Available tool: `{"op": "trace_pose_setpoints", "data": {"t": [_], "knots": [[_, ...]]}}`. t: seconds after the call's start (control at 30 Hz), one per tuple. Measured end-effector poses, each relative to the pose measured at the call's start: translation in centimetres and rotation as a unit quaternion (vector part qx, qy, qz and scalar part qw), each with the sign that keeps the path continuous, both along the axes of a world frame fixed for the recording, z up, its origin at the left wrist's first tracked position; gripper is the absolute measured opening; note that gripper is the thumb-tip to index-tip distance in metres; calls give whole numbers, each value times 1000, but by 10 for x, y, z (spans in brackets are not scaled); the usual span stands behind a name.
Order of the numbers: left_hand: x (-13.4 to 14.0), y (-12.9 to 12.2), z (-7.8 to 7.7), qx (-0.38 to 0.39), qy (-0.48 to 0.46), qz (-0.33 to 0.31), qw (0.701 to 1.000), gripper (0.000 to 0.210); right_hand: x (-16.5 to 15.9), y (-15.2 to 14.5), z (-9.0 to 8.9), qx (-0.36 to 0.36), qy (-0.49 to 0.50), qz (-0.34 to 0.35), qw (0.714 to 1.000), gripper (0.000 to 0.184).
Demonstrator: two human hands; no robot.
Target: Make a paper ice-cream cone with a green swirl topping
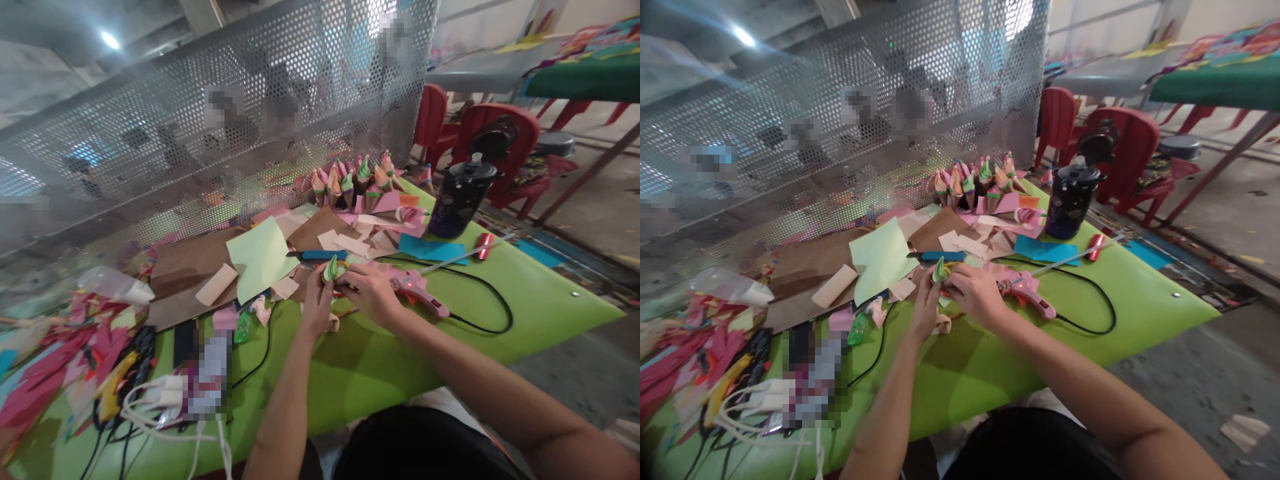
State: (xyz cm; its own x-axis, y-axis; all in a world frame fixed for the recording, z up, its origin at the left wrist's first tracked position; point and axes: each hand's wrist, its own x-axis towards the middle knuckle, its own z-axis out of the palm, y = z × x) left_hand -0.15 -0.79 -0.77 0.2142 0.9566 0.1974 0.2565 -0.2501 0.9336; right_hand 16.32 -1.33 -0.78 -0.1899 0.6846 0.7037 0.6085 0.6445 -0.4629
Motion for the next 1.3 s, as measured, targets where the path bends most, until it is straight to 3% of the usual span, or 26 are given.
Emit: {"op": "trace_pose_setpoints", "data": {"t": [0.43, 0.93, 1.3], "knots": [[0, -1, 2, 4, 18, 1, 1000, 45, -2, -1, 2, 53, -33, -18, 998, 23], [-3, 4, -13, 11, 3, 12, 1000, 43, -1, -1, 0, 46, -33, 0, 998, 19], [-5, 4, -15, -1, -11, 13, 1000, 45, -1, 0, -2, 31, -25, 0, 999, 18]]}}
